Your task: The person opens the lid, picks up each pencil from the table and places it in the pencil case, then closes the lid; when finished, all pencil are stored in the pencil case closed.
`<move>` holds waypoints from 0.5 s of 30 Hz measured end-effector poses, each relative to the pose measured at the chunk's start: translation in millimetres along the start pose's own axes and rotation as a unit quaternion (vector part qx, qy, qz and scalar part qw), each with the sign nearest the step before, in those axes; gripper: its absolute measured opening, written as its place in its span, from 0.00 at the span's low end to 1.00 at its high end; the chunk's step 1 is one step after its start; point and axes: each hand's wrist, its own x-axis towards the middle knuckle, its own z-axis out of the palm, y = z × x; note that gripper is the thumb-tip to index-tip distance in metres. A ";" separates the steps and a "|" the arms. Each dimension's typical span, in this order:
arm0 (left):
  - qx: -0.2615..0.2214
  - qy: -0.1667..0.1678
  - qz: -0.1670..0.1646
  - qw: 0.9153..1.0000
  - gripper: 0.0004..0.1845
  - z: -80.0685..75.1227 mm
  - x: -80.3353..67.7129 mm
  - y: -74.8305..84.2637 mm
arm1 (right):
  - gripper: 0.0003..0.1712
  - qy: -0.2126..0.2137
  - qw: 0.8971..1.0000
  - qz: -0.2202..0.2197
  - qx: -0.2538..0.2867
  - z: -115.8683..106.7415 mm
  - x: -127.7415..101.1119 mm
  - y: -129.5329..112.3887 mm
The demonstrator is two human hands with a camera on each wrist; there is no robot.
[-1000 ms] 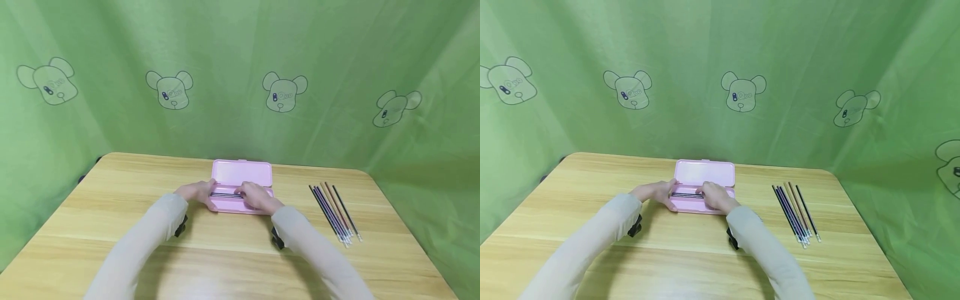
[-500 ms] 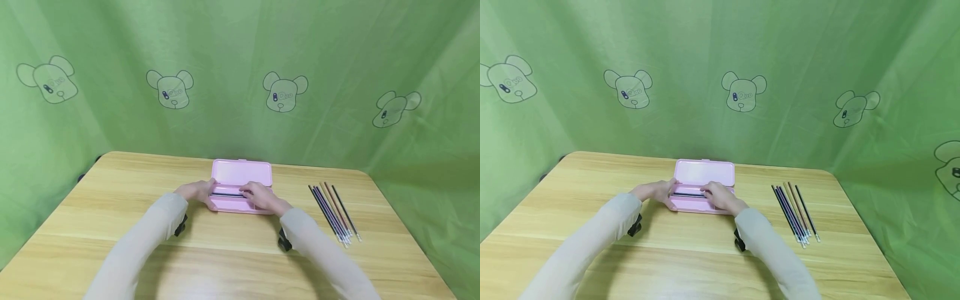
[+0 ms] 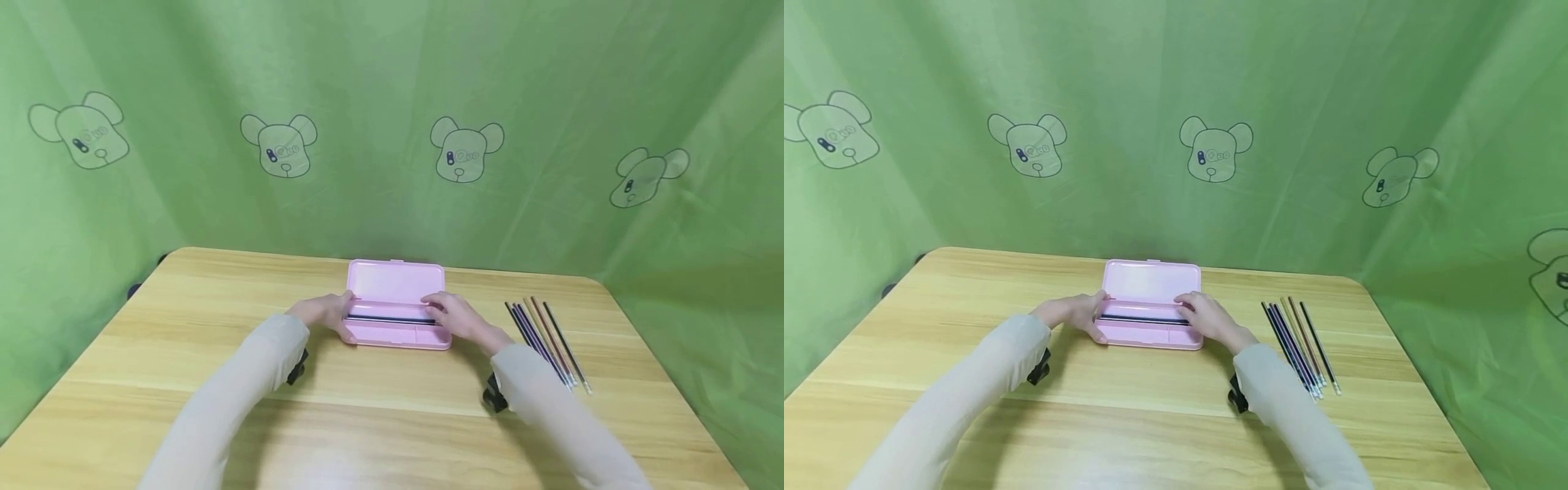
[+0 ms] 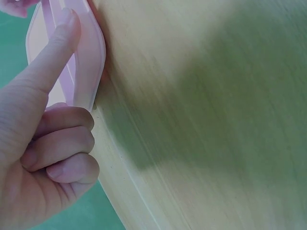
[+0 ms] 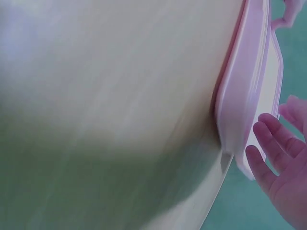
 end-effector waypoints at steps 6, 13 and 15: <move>-0.009 -0.001 -0.003 1.000 0.52 0.6 -0.9 -0.5 | 0.19 0.005 1.000 -0.007 0.013 -8.2 -12.1 15.0; -0.010 -0.001 -0.003 1.000 0.52 1.0 -0.3 -0.6 | 0.21 0.005 1.000 0.016 0.008 -15.5 -29.9 33.8; -0.010 -0.001 -0.003 1.000 0.52 1.0 -0.3 -0.5 | 0.21 0.002 1.000 0.019 0.006 -19.5 -35.3 40.5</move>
